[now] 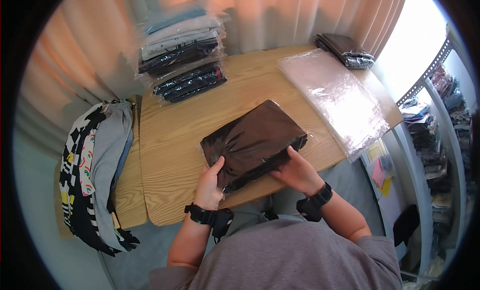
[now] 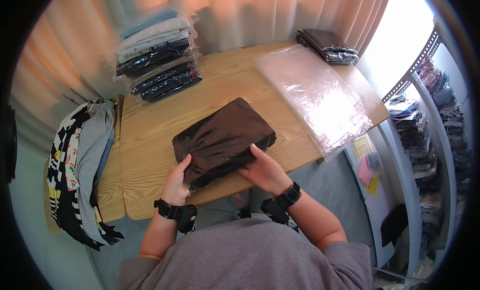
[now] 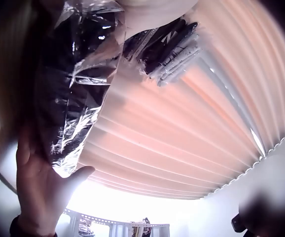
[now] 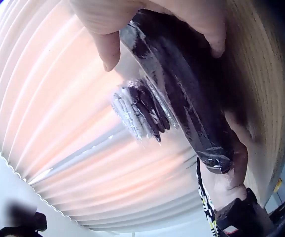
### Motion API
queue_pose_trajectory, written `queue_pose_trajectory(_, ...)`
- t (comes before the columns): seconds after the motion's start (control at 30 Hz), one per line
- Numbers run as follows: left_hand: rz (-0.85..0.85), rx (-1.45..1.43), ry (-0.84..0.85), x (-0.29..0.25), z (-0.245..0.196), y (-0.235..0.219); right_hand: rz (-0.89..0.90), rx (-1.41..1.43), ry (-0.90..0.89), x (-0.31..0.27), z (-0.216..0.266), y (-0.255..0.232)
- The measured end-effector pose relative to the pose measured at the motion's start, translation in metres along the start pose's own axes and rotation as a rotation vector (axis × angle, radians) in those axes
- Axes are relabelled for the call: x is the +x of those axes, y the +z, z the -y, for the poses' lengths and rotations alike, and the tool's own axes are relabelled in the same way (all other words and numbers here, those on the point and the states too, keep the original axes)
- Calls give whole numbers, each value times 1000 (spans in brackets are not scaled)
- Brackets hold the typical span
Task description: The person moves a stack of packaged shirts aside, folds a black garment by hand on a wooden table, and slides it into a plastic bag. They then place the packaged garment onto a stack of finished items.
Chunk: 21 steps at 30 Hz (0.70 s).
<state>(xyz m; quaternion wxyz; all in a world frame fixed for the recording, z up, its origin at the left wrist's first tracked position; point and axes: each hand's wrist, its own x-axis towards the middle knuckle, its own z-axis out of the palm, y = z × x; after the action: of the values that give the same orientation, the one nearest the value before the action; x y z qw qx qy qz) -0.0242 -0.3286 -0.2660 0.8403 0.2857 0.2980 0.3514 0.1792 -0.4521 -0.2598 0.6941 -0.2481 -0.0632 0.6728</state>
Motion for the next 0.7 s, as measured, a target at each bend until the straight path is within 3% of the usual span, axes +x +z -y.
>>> queue_pose_trajectory(0.17,13,60,48,-18,-8,5,-46,53,60,19,-9,1)
queue_pose_trajectory(0.3,-157,153,-49,-20,0,-25,-81,54,55,20,-4,7)
queue_pose_trajectory(0.33,-73,99,26,-28,-4,-8,-97,17,40,20,1,13)
queue_pose_trajectory(0.37,-104,150,-42,-37,-11,2,-112,-20,25,19,7,23)
queue_pose_trajectory(0.47,52,97,64,-28,3,-14,-174,-80,-26,10,35,49)
queue_pose_trajectory(0.53,476,-122,4,-21,8,-40,-155,-73,-41,9,56,53)
queue_pose_trajectory(0.57,494,-122,1,-20,9,-29,-156,-77,-58,5,69,56)
queue_pose_trajectory(0.63,-45,331,39,-29,13,-3,-119,-150,-130,-8,102,64)
queue_pose_trajectory(0.7,-60,463,25,-29,16,6,-111,-117,-157,-20,142,66)
